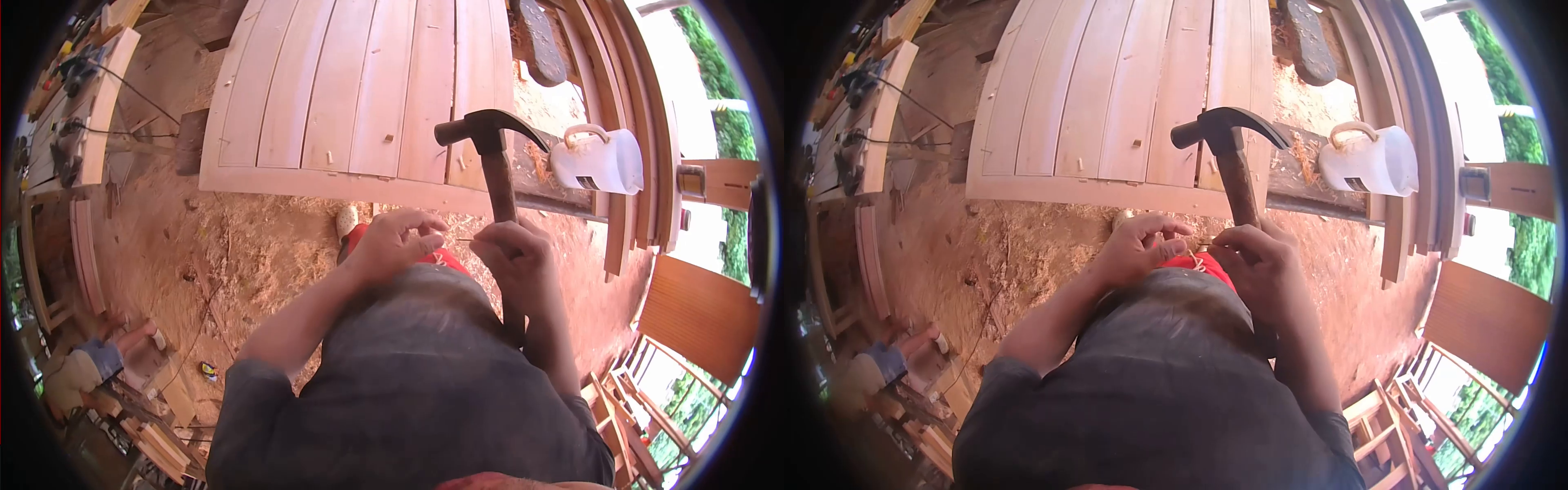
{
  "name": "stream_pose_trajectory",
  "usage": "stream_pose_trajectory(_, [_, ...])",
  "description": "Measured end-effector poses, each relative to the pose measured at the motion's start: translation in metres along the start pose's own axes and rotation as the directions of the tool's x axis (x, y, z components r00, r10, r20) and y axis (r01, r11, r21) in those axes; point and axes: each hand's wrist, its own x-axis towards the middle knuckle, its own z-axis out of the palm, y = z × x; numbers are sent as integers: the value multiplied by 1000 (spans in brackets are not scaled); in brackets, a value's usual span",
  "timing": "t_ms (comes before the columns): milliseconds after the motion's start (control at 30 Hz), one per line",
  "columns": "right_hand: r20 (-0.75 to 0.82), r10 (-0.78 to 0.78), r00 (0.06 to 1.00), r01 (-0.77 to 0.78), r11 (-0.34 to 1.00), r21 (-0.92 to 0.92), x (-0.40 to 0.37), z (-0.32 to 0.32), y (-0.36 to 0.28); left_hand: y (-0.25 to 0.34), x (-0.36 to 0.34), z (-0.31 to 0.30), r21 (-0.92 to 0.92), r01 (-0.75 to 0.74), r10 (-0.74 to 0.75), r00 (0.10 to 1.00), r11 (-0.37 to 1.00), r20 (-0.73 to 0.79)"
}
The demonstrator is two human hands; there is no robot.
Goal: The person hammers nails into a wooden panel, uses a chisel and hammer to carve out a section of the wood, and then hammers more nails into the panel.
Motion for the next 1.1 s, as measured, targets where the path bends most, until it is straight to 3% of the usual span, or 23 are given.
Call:
stream_pose_trajectory(100, [-21, -32, 999, 32, 999, -27, 3, 6, -1, 21, 4, 6, 199, -335, 350, 935, 921, -48])
stream_pose_trajectory(200, [-17, -71, 997, 71, 997, -1, 2, 15, 6, 29, 8, 6, 247, -382, 388, 921, 890, 27])
stream_pose_trajectory(300, [-17, -66, 998, 67, 997, 27, 1, 15, -1, 37, 8, -2, 196, -285, 273, 958, 938, 86])
stream_pose_trajectory(400, [-33, -43, 999, 45, 997, 69, 0, 12, 3, 8, 32, -31, 125, -348, 358, 931, 929, -68])
stream_pose_trajectory(467, [-49, -28, 998, 33, 994, 104, -2, 10, 9, -4, 52, -63, 252, -357, 416, 874, 900, -251])
stream_pose_trajectory(567, [-79, -36, 996, 46, 990, 137, -3, 5, 15, 7, 62, -88, 440, -232, 400, 852, 868, -339])
stream_pose_trajectory(667, [-79, 10, 997, 6, 979, 202, -7, 2, 22, -1, 72, -87, 457, -243, 416, 848, 856, -328])
stream_pose_trajectory(767, [-75, -7, 997, 22, 980, 197, -9, -3, 20, -11, 75, -86, 612, -262, 533, 786, 747, -314])
stream_pose_trajectory(867, [-47, -34, 998, 40, 989, 144, -9, -8, 23, -7, 73, -78, 594, -167, 447, 817, 787, -364])
stream_pose_trajectory(1100, [21, 26, 999, -29, 986, 163, -1, -2, 17, -12, 74, -76, 634, -209, 525, 770, 745, -363])
